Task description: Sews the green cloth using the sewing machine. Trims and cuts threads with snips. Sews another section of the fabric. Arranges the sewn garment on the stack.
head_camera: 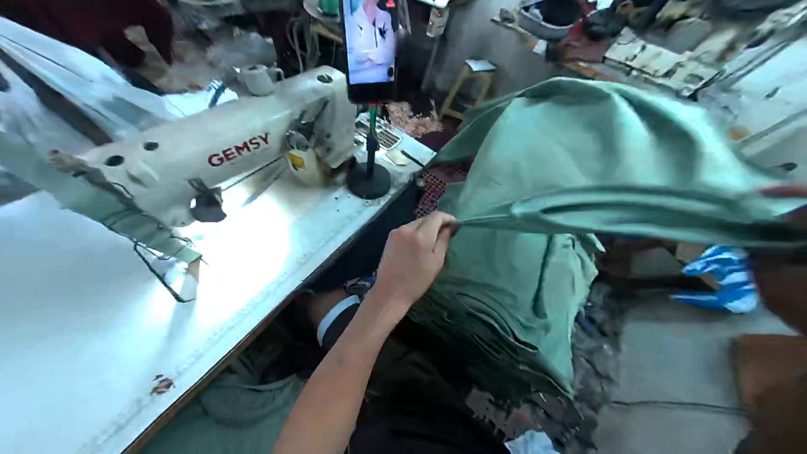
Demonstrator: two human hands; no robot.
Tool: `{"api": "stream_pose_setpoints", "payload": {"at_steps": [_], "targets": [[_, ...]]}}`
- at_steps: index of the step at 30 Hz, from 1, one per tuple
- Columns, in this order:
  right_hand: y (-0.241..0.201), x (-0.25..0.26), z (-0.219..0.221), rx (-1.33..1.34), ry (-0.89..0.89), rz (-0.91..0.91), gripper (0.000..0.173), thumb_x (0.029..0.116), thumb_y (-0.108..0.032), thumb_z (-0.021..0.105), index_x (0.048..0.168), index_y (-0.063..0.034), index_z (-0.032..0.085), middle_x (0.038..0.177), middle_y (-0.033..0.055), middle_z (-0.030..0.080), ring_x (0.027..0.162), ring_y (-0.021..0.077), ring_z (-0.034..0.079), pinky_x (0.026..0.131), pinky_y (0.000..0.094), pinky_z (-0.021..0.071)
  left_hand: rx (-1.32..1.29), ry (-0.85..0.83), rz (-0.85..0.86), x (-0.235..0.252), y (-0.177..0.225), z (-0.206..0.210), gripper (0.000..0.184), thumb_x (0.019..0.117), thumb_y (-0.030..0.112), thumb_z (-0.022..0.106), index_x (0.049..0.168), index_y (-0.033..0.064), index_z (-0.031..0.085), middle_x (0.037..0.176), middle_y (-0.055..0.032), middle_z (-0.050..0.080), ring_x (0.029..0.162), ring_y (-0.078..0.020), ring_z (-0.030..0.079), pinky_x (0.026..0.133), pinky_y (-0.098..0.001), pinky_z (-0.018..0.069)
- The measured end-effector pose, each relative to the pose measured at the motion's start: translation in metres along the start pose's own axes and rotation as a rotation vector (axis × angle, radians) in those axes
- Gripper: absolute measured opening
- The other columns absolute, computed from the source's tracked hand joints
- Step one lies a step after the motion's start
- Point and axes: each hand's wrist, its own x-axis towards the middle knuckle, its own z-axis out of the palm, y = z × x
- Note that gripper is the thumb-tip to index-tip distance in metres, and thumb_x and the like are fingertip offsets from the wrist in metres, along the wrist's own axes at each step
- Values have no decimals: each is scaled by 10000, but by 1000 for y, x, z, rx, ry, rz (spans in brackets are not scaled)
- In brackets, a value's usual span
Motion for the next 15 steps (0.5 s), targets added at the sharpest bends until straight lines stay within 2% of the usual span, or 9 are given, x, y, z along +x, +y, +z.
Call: {"api": "stream_pose_setpoints", "payload": {"at_steps": [2,3,4,5,7,8,10,12,15], "targets": [[29,-40,34,54,-360,-38,424,855,-52,605,1262,-93,714,1084,206,741,922,396,723,789,644,564,-20,-215,-140,-13,-37,43,202,1026,109,558,1146,26,698,1042,-128,731,929,-242,729,856,-422,606],[27,-60,56,97,-530,16,426,836,-6,663,1226,-150,755,1056,176,762,902,409,732,774,695,555,-14,-348,-208,-29,-56,57,237,1038,112,522,1180,11,683,1118,-154,719,1025,-272,716,939,-440,577],[21,-80,79,146,-712,79,377,859,-38,726,1205,-180,776,1001,155,775,870,390,740,773,695,560,-1,-464,-281,-47,-72,64,275,1050,126,490,1219,9,672,1199,-163,704,1124,-284,689,1018,-444,535],[15,-97,100,210,-897,124,313,906,-177,763,1219,-187,775,950,134,777,829,335,740,778,637,578,1,-529,-348,-67,-87,65,293,1056,135,477,1238,7,667,1249,-166,689,1184,-287,664,1064,-444,504],[9,-115,134,392,-1118,163,436,903,-465,765,1211,-157,778,871,76,763,729,188,695,739,457,594,-21,-495,-453,-107,-109,53,303,1063,168,487,1228,13,688,1284,-151,686,1224,-258,650,1100,-423,483],[8,-115,143,458,-1100,155,458,882,-530,758,1107,-133,799,801,42,739,674,135,662,683,394,583,-36,-423,-493,-124,-114,41,306,1063,196,505,1202,13,707,1275,-141,697,1207,-235,661,1090,-404,493],[1,-94,150,510,-966,111,439,917,-540,709,904,-105,766,697,-1,663,599,81,586,583,322,525,-87,-229,-559,-145,-108,11,297,1044,258,570,1158,33,729,1190,-100,726,1098,-174,695,1009,-358,546],[-20,-63,160,522,-801,25,402,971,-474,662,899,-88,747,682,-15,621,577,44,524,539,253,459,-218,8,-532,-148,-84,-22,251,1007,271,645,1105,58,735,1093,-46,735,980,-112,712,902,-304,600],[-84,-35,194,636,-665,-142,341,1023,-361,615,929,-56,734,756,9,661,642,7,556,587,186,477,-717,262,-296,-135,-10,-74,161,1006,228,661,1052,77,694,1036,-9,706,942,-94,689,837,-279,602]]}}
